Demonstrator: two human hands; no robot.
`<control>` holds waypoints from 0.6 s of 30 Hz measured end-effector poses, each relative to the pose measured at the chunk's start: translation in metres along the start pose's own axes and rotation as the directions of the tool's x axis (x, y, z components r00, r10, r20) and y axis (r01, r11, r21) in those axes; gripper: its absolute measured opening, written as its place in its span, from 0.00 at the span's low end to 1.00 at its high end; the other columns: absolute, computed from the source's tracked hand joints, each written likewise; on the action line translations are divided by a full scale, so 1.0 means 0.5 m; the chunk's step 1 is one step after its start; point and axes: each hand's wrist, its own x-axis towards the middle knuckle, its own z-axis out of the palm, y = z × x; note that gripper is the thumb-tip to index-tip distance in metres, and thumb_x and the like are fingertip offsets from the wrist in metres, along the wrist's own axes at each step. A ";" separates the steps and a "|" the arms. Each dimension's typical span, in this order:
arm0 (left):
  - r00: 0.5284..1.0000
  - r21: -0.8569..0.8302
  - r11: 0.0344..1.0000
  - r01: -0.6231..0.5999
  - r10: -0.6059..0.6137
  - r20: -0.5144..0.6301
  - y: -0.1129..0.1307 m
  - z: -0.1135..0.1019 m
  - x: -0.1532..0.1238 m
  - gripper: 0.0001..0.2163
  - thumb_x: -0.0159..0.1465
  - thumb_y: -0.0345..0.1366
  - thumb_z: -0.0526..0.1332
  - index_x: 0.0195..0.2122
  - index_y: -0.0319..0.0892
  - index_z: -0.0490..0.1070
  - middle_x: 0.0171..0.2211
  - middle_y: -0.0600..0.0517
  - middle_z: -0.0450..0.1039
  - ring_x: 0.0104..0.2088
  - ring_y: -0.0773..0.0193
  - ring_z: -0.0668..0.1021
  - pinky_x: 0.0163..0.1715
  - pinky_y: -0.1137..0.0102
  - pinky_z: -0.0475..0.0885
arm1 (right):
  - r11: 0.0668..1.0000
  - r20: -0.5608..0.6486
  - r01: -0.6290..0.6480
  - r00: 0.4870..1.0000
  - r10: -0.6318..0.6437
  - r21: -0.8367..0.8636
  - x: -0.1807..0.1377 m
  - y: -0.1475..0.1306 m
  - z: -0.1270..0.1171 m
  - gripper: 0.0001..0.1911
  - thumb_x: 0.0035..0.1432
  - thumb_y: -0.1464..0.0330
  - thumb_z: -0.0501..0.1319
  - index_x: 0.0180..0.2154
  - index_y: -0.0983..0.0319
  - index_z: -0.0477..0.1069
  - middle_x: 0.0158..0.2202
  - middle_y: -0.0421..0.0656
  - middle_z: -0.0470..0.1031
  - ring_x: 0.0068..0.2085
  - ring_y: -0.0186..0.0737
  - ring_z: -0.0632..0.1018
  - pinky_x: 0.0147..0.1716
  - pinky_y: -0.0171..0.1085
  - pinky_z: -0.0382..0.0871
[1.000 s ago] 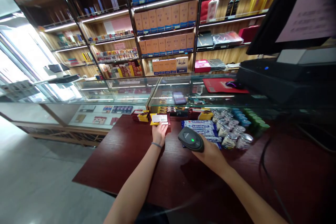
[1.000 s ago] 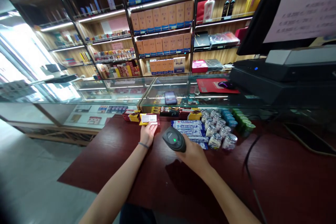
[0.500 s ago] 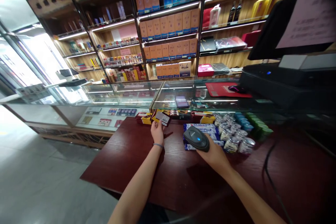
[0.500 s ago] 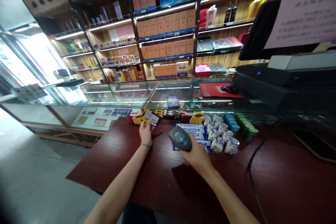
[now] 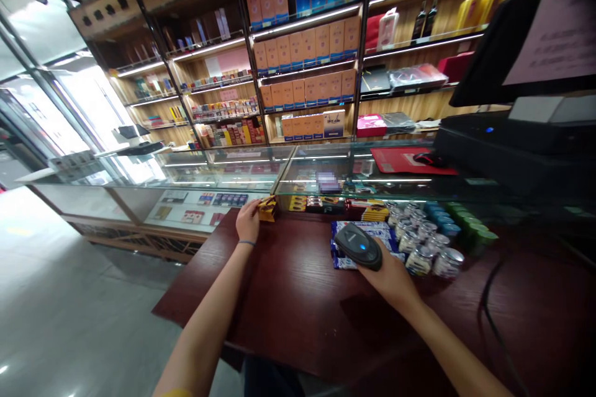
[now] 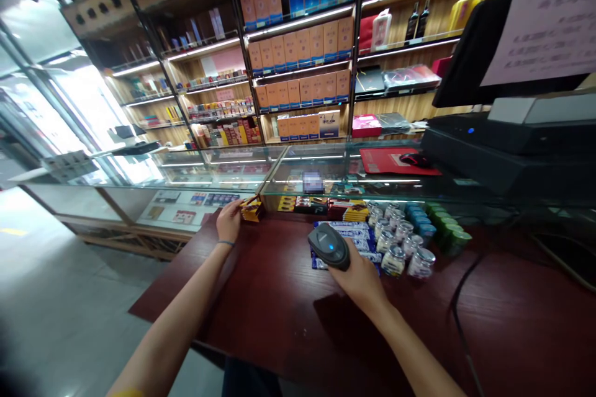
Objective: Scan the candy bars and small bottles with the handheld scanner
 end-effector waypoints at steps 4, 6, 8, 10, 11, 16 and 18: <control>0.980 0.212 0.972 -0.101 0.060 0.191 -0.054 -0.002 0.003 0.16 0.63 0.28 0.56 0.48 0.48 0.77 0.49 0.49 0.76 0.51 0.56 0.75 0.54 0.61 0.69 | 1.000 -0.002 0.005 1.000 -0.005 -0.002 0.000 -0.001 0.000 0.24 0.50 0.61 0.60 0.51 0.54 0.65 0.35 0.42 0.80 0.43 0.50 0.81 0.37 0.39 0.70; 0.963 0.268 0.950 -0.161 0.091 0.254 -0.067 0.004 0.002 0.16 0.62 0.28 0.57 0.48 0.47 0.77 0.49 0.49 0.76 0.51 0.54 0.74 0.54 0.61 0.68 | 1.000 0.000 -0.010 1.000 0.010 -0.011 -0.001 -0.005 -0.002 0.24 0.50 0.60 0.60 0.50 0.54 0.64 0.36 0.42 0.80 0.42 0.50 0.81 0.37 0.39 0.70; 0.952 0.295 0.935 -0.199 0.112 0.287 -0.075 0.007 0.003 0.16 0.62 0.28 0.57 0.49 0.47 0.77 0.49 0.49 0.76 0.50 0.54 0.74 0.53 0.62 0.69 | 0.999 0.006 -0.026 1.000 0.026 -0.022 -0.001 -0.009 -0.005 0.23 0.50 0.60 0.60 0.50 0.54 0.64 0.36 0.41 0.80 0.41 0.50 0.81 0.36 0.38 0.69; 0.937 0.306 0.925 -0.226 0.121 0.327 -0.081 0.009 0.006 0.17 0.63 0.28 0.57 0.51 0.47 0.76 0.50 0.49 0.75 0.50 0.55 0.74 0.52 0.63 0.69 | 0.999 0.010 -0.040 0.999 0.041 -0.037 -0.001 -0.012 -0.007 0.22 0.50 0.60 0.60 0.49 0.53 0.65 0.35 0.40 0.80 0.40 0.49 0.81 0.34 0.38 0.68; 0.928 0.309 0.921 -0.237 0.121 0.352 -0.083 0.010 0.009 0.17 0.63 0.28 0.56 0.52 0.48 0.75 0.50 0.49 0.75 0.50 0.55 0.74 0.51 0.64 0.70 | 0.998 0.010 -0.046 0.999 0.046 -0.042 0.000 -0.013 -0.008 0.22 0.49 0.60 0.60 0.48 0.53 0.65 0.34 0.40 0.80 0.40 0.49 0.81 0.34 0.37 0.68; 0.888 0.311 0.906 -0.286 0.128 0.442 -0.096 0.018 0.022 0.19 0.64 0.28 0.56 0.54 0.48 0.72 0.52 0.49 0.73 0.49 0.57 0.74 0.51 0.65 0.70 | 0.997 0.006 -0.068 0.998 0.068 -0.036 0.001 -0.013 -0.010 0.23 0.49 0.59 0.61 0.48 0.54 0.65 0.32 0.40 0.80 0.37 0.47 0.81 0.33 0.37 0.68; 0.879 0.316 0.901 -0.298 0.130 0.458 -0.100 0.023 0.023 0.18 0.65 0.30 0.56 0.55 0.48 0.72 0.52 0.48 0.73 0.49 0.56 0.74 0.51 0.65 0.69 | 0.996 0.015 -0.078 0.997 0.079 -0.034 0.000 -0.015 -0.011 0.23 0.50 0.58 0.61 0.48 0.54 0.65 0.32 0.40 0.79 0.36 0.47 0.81 0.33 0.37 0.68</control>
